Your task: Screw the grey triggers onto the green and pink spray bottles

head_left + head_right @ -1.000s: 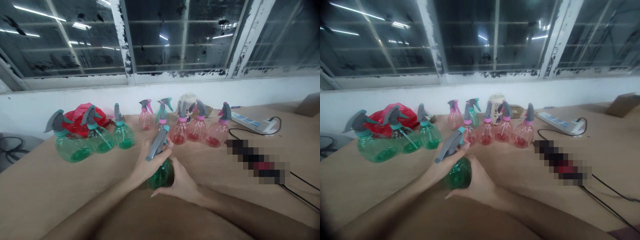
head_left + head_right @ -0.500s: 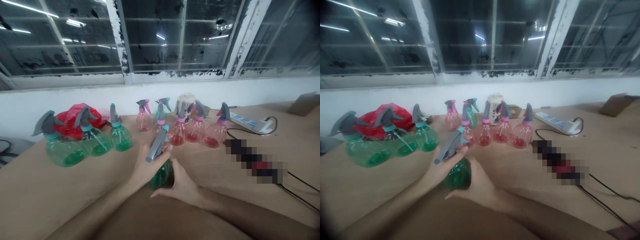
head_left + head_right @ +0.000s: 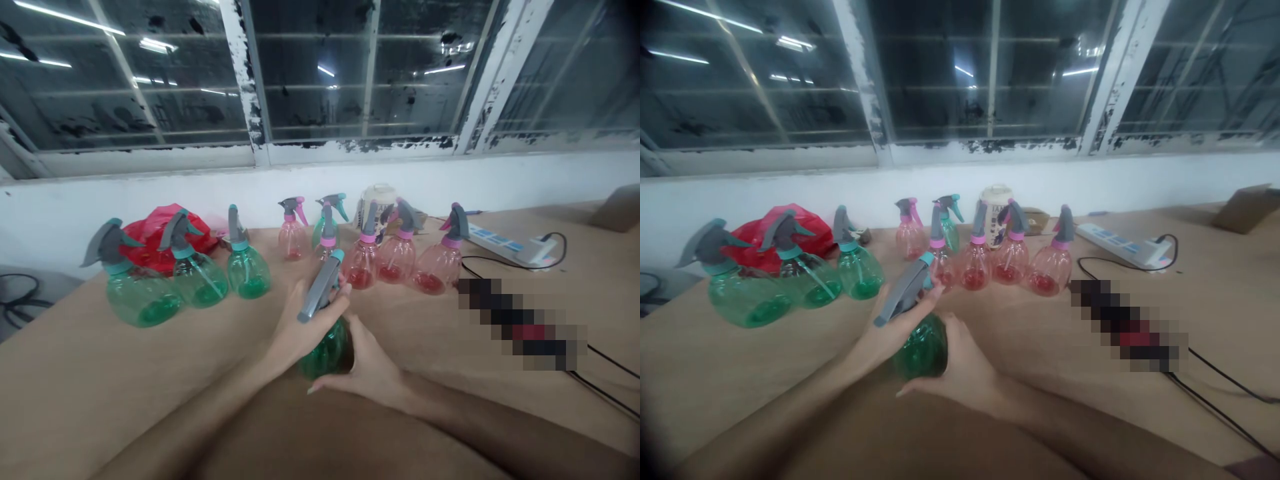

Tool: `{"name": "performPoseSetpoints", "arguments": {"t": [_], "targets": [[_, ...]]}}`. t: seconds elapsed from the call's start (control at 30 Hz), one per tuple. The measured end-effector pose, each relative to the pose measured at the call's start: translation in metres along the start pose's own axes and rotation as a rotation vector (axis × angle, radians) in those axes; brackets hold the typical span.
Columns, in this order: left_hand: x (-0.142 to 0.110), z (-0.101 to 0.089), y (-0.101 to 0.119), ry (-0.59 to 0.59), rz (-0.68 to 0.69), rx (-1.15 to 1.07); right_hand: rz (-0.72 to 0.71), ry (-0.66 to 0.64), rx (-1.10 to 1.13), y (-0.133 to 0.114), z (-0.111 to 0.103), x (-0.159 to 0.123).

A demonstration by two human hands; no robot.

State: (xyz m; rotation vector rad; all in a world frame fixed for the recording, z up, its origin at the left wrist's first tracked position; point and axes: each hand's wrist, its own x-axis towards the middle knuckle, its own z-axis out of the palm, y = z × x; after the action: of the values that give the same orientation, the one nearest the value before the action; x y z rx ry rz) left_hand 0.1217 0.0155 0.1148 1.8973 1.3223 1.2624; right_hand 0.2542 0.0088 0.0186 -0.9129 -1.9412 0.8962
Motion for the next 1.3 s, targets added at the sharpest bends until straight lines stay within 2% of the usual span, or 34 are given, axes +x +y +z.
{"name": "performPoseSetpoints", "arguments": {"t": [0.27,0.57,0.87,1.1,1.3], "targets": [[-0.004,0.002,-0.010,0.008,0.024,0.010,-0.042,0.031,-0.004,0.003,0.000,0.000],[-0.002,0.000,-0.005,-0.048,-0.014,0.027,-0.090,0.029,-0.006,0.006,0.001,0.000],[-0.001,0.002,0.003,0.002,-0.018,-0.018,-0.032,0.037,-0.012,0.005,0.003,-0.002],[0.000,0.000,-0.006,-0.050,0.045,0.005,-0.015,0.040,-0.017,0.006,0.003,-0.003],[-0.005,0.003,-0.012,0.008,0.030,0.062,-0.016,0.045,-0.019,0.007,0.003,-0.002]]}}
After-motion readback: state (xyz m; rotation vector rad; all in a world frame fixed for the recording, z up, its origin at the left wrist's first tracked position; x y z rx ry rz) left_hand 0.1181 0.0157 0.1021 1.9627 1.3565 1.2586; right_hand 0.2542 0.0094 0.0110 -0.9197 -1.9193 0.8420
